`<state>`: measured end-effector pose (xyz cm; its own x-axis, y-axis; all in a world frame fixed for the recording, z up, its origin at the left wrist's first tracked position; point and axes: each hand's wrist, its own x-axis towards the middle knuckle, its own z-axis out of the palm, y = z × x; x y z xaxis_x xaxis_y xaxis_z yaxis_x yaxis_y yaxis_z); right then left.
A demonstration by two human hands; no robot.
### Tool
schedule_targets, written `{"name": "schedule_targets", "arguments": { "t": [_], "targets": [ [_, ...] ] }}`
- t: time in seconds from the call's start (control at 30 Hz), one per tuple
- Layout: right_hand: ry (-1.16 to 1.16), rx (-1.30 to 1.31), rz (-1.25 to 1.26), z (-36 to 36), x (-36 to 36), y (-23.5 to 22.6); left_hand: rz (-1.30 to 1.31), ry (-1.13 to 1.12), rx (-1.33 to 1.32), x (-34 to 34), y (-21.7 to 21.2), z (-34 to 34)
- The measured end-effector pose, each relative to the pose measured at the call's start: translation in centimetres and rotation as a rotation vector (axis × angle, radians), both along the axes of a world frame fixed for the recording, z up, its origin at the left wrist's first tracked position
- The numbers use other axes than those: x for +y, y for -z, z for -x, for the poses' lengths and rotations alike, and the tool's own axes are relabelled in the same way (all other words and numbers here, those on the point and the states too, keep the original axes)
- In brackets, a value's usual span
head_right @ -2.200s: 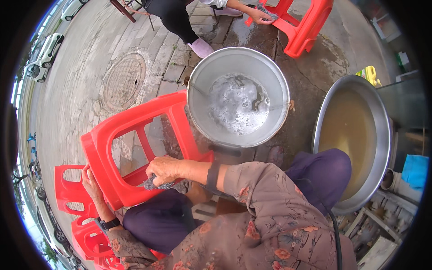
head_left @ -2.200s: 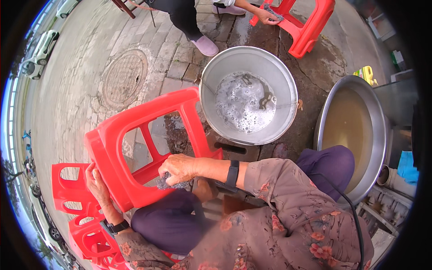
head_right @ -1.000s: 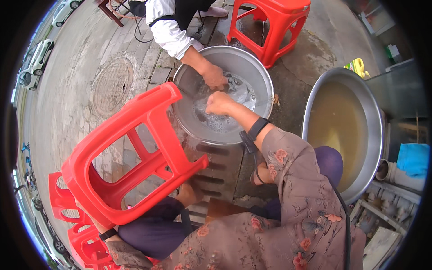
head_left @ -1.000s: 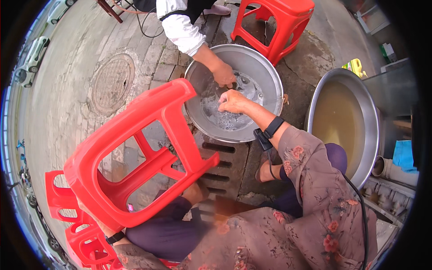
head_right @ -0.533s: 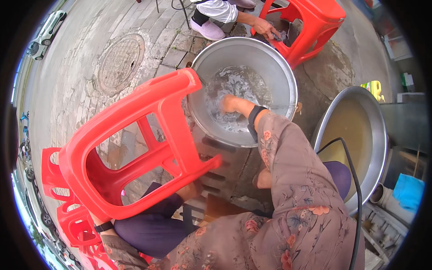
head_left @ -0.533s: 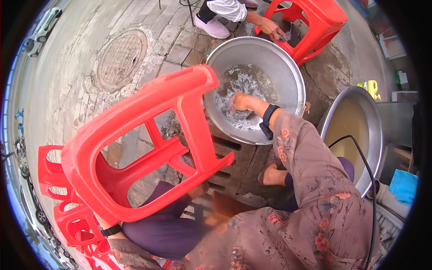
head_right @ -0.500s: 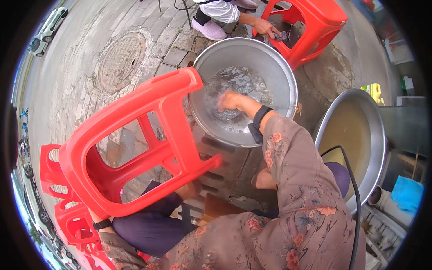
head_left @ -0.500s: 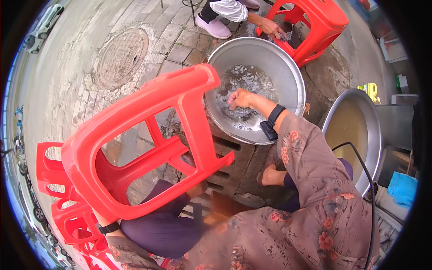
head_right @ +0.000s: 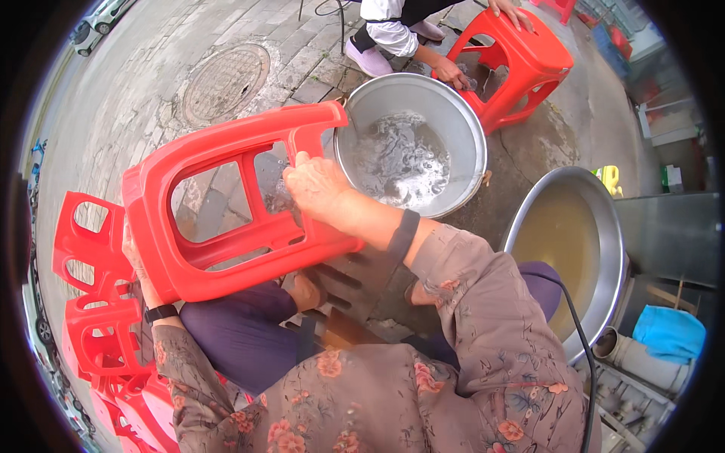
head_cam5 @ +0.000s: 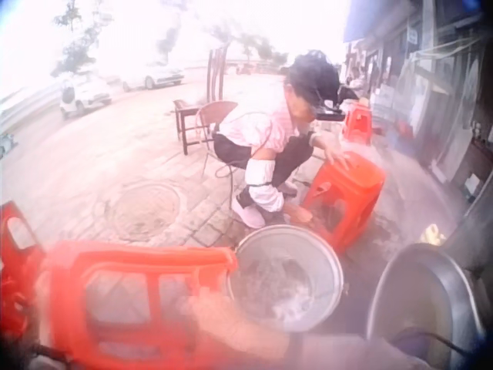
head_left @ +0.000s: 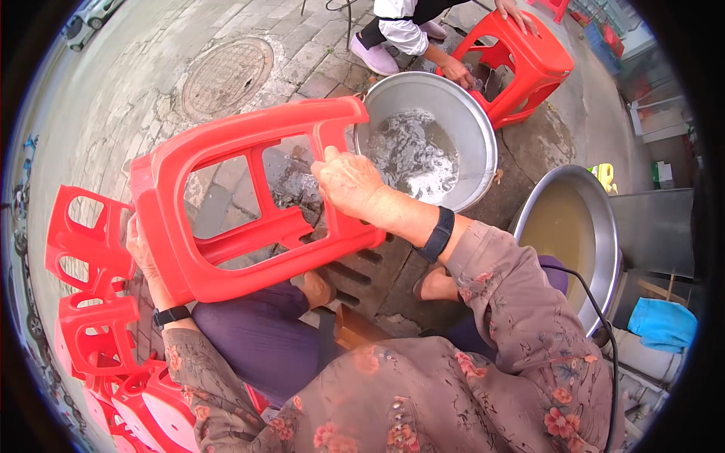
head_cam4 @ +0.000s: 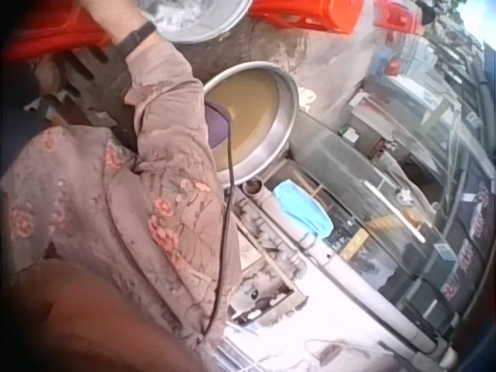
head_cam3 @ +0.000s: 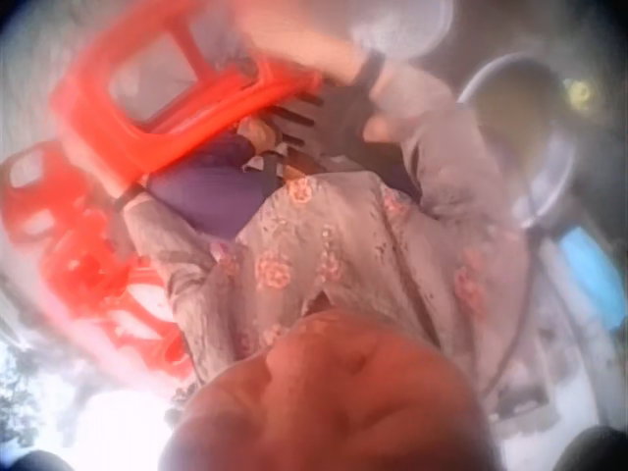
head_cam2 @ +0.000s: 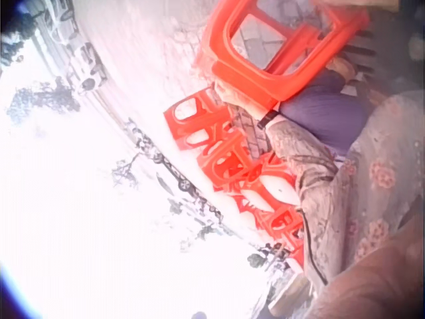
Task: Washing red plastic stools with water and a steel wool scrubber.
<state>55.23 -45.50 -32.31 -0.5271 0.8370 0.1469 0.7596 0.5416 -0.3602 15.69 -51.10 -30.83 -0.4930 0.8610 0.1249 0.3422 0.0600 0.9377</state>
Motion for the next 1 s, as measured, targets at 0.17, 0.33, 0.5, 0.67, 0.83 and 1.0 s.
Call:
{"name": "schedule_targets", "arguments": {
  "t": [0.17, 0.33, 0.5, 0.67, 0.83, 1.0],
  "targets": [
    [0.004, -0.045, -0.035, 0.0, -0.1, 0.3, -0.034, 0.004, -0.036, 0.7, 0.1, 0.2],
    [0.104, -0.114, -0.073, -0.1, 5.1, -0.9, -0.088, -0.049, 0.125, 2.5, 1.3, 0.9],
    [-0.005, -0.032, -0.035, -0.6, -2.8, 2.3, -0.124, -0.073, 0.452, 1.7, 1.6, 1.8],
    [0.006, -0.070, -0.001, -1.3, -1.4, 1.4, -0.072, -0.122, 0.209, 1.8, 0.3, -0.1],
    [0.054, -0.066, -0.070, -0.3, 1.8, 0.8, -0.089, -0.114, 0.110, 1.6, 1.1, 0.3],
    [-0.077, -0.096, 0.011, -0.6, -4.8, 2.0, -0.127, -0.105, 0.023, 1.2, 1.4, 1.1]
  ]
}}
